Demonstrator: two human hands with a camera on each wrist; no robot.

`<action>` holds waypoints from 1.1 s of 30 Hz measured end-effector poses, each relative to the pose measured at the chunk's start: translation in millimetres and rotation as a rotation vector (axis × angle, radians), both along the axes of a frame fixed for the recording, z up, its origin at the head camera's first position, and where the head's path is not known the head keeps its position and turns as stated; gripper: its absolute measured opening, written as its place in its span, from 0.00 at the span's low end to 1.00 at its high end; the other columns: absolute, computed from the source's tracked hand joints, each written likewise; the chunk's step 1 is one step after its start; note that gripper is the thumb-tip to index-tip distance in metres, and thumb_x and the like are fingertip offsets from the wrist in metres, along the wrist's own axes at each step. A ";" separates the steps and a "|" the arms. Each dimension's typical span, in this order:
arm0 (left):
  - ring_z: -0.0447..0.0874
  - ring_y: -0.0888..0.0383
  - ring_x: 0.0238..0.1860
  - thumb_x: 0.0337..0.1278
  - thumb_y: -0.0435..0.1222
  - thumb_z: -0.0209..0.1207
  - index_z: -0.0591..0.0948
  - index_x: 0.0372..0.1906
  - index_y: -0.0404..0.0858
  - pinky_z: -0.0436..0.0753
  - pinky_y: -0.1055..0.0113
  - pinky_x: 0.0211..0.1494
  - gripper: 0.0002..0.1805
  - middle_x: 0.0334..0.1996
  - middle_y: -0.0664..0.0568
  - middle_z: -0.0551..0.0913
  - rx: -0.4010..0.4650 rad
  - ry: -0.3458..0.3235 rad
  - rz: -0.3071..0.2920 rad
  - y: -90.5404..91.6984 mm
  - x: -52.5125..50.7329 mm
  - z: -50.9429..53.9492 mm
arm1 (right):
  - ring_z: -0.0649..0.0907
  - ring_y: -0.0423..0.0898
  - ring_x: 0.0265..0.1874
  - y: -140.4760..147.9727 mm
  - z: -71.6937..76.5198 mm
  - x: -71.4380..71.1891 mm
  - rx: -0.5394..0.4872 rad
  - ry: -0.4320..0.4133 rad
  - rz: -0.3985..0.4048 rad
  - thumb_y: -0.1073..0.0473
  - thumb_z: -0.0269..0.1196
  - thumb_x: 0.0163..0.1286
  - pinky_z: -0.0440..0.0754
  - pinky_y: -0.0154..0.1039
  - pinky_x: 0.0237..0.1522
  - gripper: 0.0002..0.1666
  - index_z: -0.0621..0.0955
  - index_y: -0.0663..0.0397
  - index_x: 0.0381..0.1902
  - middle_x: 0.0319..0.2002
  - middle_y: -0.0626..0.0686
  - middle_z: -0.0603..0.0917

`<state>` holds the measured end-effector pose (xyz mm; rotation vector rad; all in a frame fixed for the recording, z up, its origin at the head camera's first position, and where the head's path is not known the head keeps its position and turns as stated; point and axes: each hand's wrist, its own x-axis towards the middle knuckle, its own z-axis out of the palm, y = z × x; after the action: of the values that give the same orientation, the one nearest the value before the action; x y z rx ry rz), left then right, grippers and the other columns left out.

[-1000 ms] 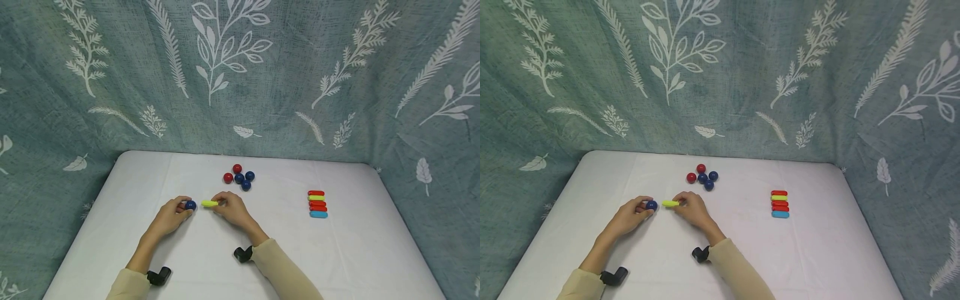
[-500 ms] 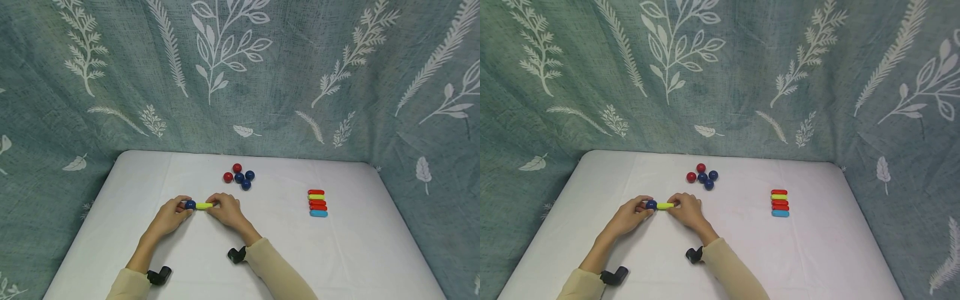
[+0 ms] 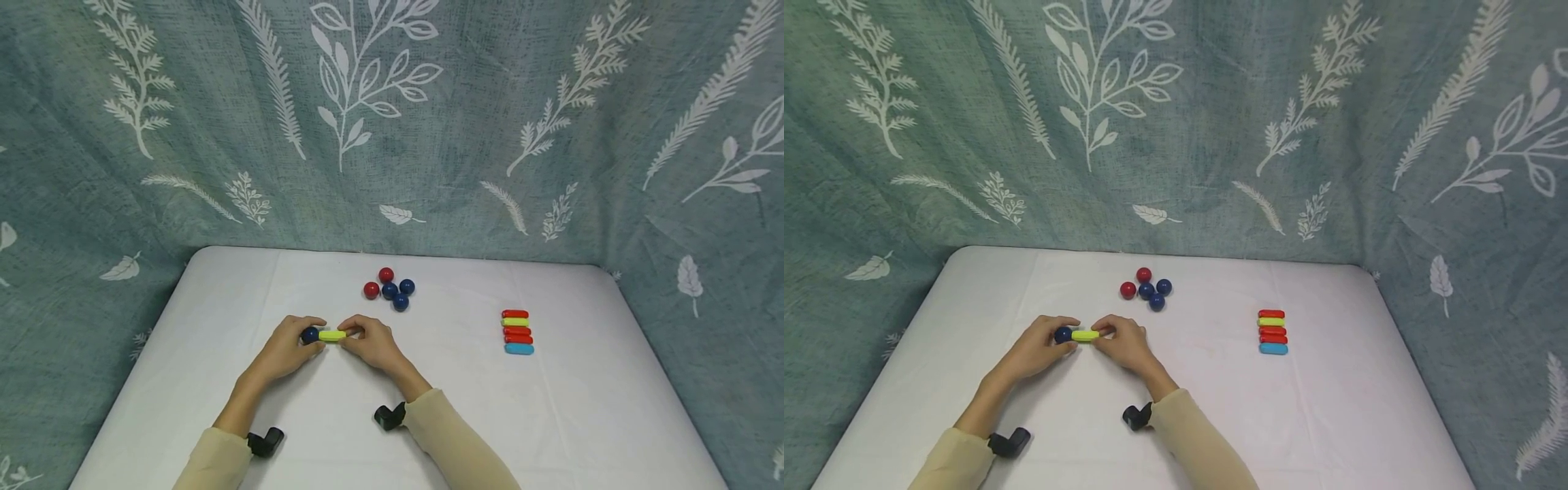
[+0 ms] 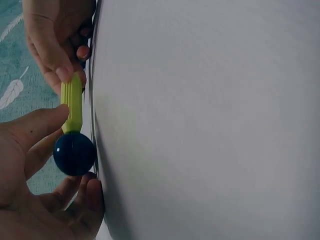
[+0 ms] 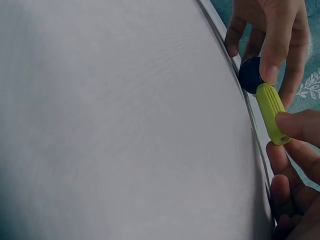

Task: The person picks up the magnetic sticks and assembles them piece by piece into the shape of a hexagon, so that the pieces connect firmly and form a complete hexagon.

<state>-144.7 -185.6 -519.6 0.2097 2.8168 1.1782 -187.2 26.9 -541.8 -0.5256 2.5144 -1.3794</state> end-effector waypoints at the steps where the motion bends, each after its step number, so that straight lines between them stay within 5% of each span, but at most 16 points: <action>1: 0.75 0.41 0.55 0.60 0.37 0.68 0.81 0.61 0.41 0.74 0.42 0.57 0.23 0.54 0.38 0.76 -0.008 0.006 -0.017 1.7 -1.1 -0.1 | 0.73 0.38 0.25 0.5 0.1 0.1 -0.008 -0.005 0.001 0.57 0.71 0.64 0.70 0.33 0.27 0.12 0.86 0.44 0.46 0.37 0.39 0.85; 20: 0.69 0.38 0.57 0.62 0.38 0.68 0.87 0.50 0.47 0.69 0.37 0.57 0.13 0.53 0.40 0.76 0.000 -0.040 -0.025 8.3 -9.0 -5.0 | 0.74 0.39 0.27 7.3 0.4 -0.7 -0.087 -0.042 0.004 0.59 0.70 0.66 0.71 0.33 0.28 0.12 0.86 0.47 0.47 0.37 0.41 0.86; 33: 0.70 0.39 0.55 0.61 0.38 0.68 0.87 0.49 0.49 0.71 0.38 0.56 0.12 0.52 0.42 0.75 0.008 -0.046 -0.013 7.0 -10.2 -9.3 | 0.79 0.44 0.35 55.5 17.1 4.0 -0.108 0.054 -0.164 0.59 0.69 0.66 0.76 0.37 0.36 0.10 0.85 0.49 0.46 0.38 0.45 0.84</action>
<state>-155.0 -178.6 -528.9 0.1982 2.7671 1.1762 -183.2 82.4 -524.7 -0.3885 2.5870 -1.5868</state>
